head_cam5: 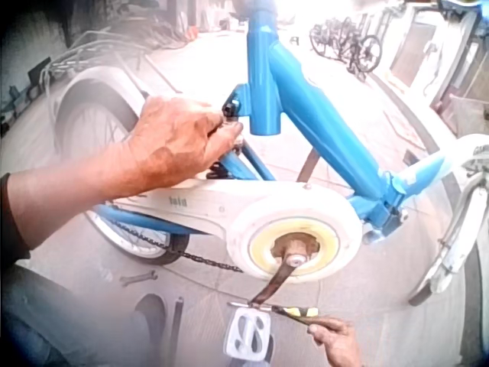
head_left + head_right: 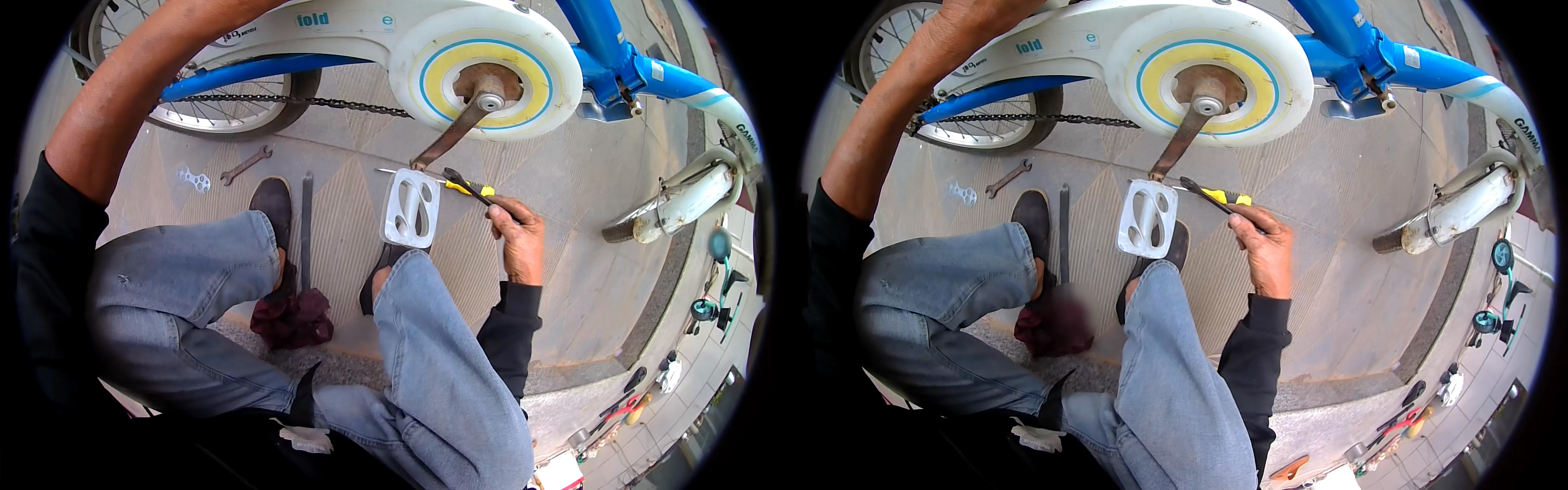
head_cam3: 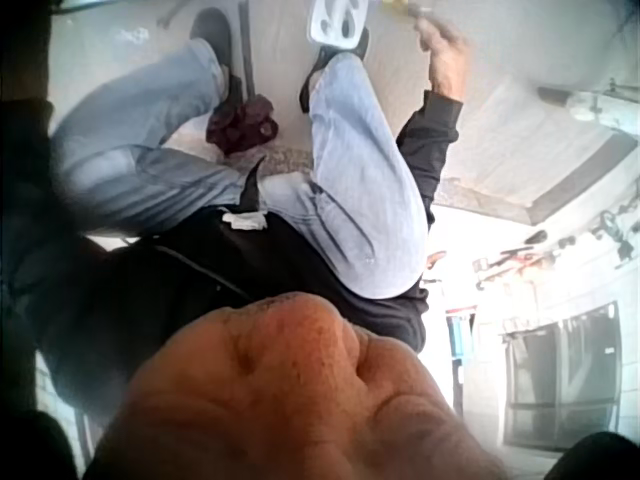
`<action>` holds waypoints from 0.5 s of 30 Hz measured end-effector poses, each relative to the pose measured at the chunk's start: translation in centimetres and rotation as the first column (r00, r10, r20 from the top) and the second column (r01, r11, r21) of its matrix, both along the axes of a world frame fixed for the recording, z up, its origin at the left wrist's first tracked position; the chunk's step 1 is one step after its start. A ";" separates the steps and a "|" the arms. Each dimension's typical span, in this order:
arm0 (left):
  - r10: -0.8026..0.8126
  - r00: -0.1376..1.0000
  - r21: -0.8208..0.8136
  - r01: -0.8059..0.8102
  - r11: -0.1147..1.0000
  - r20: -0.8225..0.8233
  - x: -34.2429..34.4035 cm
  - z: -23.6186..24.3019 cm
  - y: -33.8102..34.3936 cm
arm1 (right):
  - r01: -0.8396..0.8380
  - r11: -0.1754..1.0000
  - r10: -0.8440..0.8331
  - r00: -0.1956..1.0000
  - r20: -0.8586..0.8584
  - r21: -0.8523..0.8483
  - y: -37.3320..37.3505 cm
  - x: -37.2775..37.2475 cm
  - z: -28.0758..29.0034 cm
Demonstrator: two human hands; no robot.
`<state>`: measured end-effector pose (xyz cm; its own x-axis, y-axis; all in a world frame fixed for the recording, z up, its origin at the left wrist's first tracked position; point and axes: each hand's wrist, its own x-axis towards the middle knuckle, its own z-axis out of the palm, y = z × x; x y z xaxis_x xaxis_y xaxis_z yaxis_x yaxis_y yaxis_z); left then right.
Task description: The person is sitting on the floor repairing a blue and white folding bicycle. They use a yellow screwdriver to adjust the chain guard and then use a wrench to tighten a pedal onto the crank arm.
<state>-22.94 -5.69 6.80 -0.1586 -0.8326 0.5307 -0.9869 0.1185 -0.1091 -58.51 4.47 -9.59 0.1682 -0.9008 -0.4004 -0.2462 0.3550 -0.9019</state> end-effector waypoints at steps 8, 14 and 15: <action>-0.002 1.000 -0.045 0.003 0.999 0.019 -0.4 -0.4 -0.2 | 0.019 0.923 -0.199 0.878 0.435 0.385 2.3 0.8 -9.4; -0.029 1.000 -0.083 0.029 0.996 0.013 -0.3 -0.7 -0.4 | -0.052 0.831 -0.360 0.709 0.607 0.553 5.3 3.8 -12.3; -0.022 1.000 -0.077 0.023 0.997 0.013 -0.4 -0.7 -0.4 | -0.058 0.821 -0.365 0.711 0.601 0.567 5.5 4.1 -12.4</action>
